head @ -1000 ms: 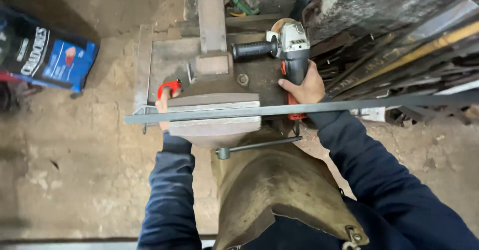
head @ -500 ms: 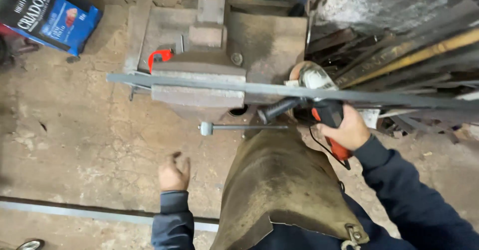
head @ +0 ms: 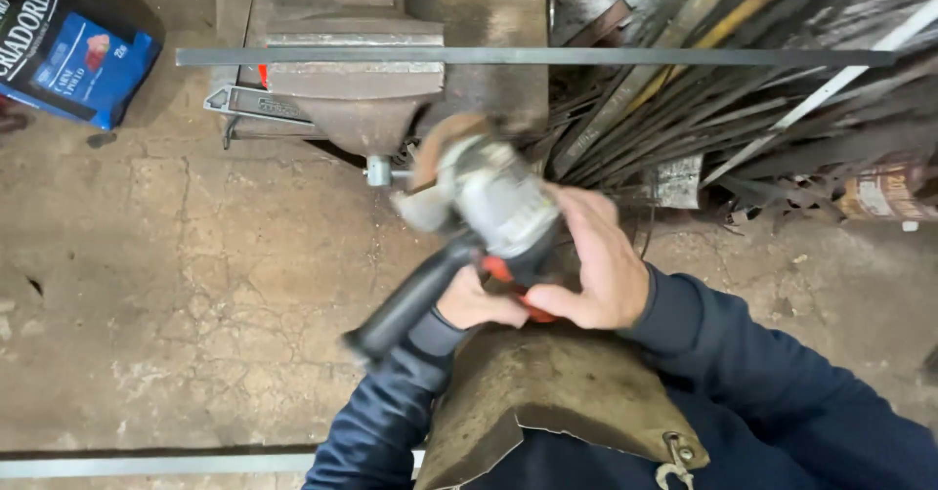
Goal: Measuring, cutting with an angle grinder, and fitting metal strips onto a mesh frame in a workshop.
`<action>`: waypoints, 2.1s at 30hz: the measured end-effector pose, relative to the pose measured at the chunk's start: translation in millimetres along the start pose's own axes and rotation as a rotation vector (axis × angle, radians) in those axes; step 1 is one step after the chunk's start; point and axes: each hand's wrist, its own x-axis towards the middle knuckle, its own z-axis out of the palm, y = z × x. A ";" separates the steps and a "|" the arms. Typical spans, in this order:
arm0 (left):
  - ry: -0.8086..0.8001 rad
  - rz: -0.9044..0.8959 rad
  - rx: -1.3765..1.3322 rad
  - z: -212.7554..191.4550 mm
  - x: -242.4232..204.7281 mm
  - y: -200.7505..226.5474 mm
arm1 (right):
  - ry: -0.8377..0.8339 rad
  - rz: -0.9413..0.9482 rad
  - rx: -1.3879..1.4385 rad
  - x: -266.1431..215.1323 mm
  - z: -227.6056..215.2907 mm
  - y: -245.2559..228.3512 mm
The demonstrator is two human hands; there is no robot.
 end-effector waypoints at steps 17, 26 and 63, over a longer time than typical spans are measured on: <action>0.338 0.336 0.967 7.0 -69.2 -29.4 | -0.210 -0.920 0.228 53.0 62.3 -37.1; 0.768 0.146 0.497 48.4 -40.0 -80.5 | -0.201 -0.899 0.305 76.5 14.7 -13.2; 0.820 -0.361 0.597 73.5 111.8 54.0 | -0.160 0.079 -0.798 75.9 -134.0 159.3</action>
